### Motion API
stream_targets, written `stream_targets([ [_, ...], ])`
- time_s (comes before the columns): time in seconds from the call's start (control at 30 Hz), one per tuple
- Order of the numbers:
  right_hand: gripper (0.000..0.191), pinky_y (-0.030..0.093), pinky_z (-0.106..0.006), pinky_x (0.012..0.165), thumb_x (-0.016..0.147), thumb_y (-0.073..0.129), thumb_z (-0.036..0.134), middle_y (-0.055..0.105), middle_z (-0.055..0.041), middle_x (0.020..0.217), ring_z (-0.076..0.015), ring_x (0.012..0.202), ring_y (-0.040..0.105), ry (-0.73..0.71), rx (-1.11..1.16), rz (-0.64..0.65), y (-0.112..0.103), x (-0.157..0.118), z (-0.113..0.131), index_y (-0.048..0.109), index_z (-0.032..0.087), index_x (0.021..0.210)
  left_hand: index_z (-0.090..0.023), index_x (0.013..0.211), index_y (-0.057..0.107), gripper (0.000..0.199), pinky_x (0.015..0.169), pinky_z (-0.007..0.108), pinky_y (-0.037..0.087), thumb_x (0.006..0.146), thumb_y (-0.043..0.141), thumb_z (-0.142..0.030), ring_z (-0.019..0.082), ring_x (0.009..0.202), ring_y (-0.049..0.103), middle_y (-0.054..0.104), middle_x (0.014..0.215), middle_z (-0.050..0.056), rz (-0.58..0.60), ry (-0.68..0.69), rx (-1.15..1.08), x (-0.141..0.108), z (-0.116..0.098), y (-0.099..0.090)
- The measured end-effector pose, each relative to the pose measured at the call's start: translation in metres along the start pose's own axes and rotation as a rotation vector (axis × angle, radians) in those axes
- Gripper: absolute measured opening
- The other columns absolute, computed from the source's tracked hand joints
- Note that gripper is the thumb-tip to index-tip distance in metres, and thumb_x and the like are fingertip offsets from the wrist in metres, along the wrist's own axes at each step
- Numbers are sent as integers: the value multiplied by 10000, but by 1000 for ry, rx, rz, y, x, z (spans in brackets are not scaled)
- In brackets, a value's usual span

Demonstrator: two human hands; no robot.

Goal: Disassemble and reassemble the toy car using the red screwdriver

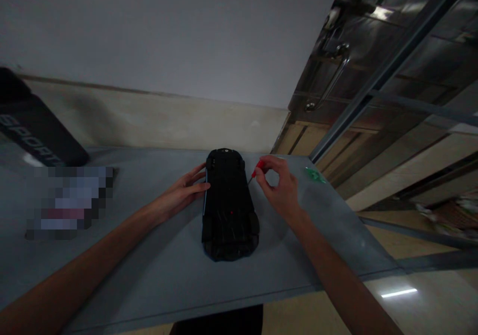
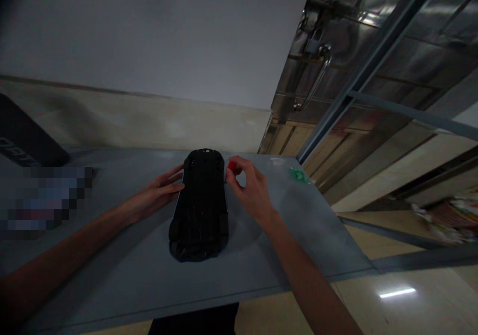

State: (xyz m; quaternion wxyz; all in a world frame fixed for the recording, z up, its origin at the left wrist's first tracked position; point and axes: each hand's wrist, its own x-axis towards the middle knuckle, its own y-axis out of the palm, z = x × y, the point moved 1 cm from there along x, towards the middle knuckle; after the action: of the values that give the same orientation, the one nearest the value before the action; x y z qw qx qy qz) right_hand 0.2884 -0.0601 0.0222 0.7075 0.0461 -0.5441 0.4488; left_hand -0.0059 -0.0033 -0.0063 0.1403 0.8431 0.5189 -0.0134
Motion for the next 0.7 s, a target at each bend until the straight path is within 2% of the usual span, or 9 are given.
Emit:
stream_targets([
  [0.2, 231, 739, -436, 839, 1179, 693, 386, 865, -27, 1060, -240, 851, 839, -139, 89, 1, -1, 2, 3, 676, 341, 1405, -323, 1840, 506, 1036, 1509, 574, 320, 918, 977, -300, 399, 1832, 398, 467, 1955, 132, 10, -8, -36, 1, 1, 0],
  [0.3, 264, 745, -452, 841, 1169, 695, 368, 868, -35, 1082, -244, 849, 834, -127, 78, 33, 1, 1, 3, 666, 343, 1431, -337, 1818, 546, 1039, 1496, 564, 357, 888, 1008, -326, 408, 1822, 419, 491, 1938, 127, 12, -2, -36, 1, 0, 0],
  [0.47, 286, 744, -454, 851, 1162, 714, 374, 857, -36, 1087, -241, 843, 820, -102, 93, 33, 3, 0, 1, 680, 351, 1446, -378, 1756, 624, 906, 1474, 599, 402, 923, 978, -351, 398, 1777, 496, 562, 1890, 100, 24, 17, -2, -2, -3, 3],
  [0.6, 278, 741, -451, 853, 1154, 734, 404, 842, -42, 1044, -241, 835, 809, -82, 79, 38, 4, 1, -1, 701, 325, 1419, -377, 1783, 591, 952, 1481, 585, 395, 913, 977, -341, 382, 1772, 505, 576, 1878, 84, 19, 6, -6, -2, -2, 3],
  [0.7, 257, 736, -435, 837, 1166, 721, 399, 832, -35, 1025, -231, 821, 798, -109, 54, 14, 4, 1, 0, 703, 327, 1412, -361, 1801, 578, 984, 1483, 577, 387, 903, 978, -311, 409, 1790, 473, 566, 1888, 89, 10, -2, -36, 1, 0, 2],
])
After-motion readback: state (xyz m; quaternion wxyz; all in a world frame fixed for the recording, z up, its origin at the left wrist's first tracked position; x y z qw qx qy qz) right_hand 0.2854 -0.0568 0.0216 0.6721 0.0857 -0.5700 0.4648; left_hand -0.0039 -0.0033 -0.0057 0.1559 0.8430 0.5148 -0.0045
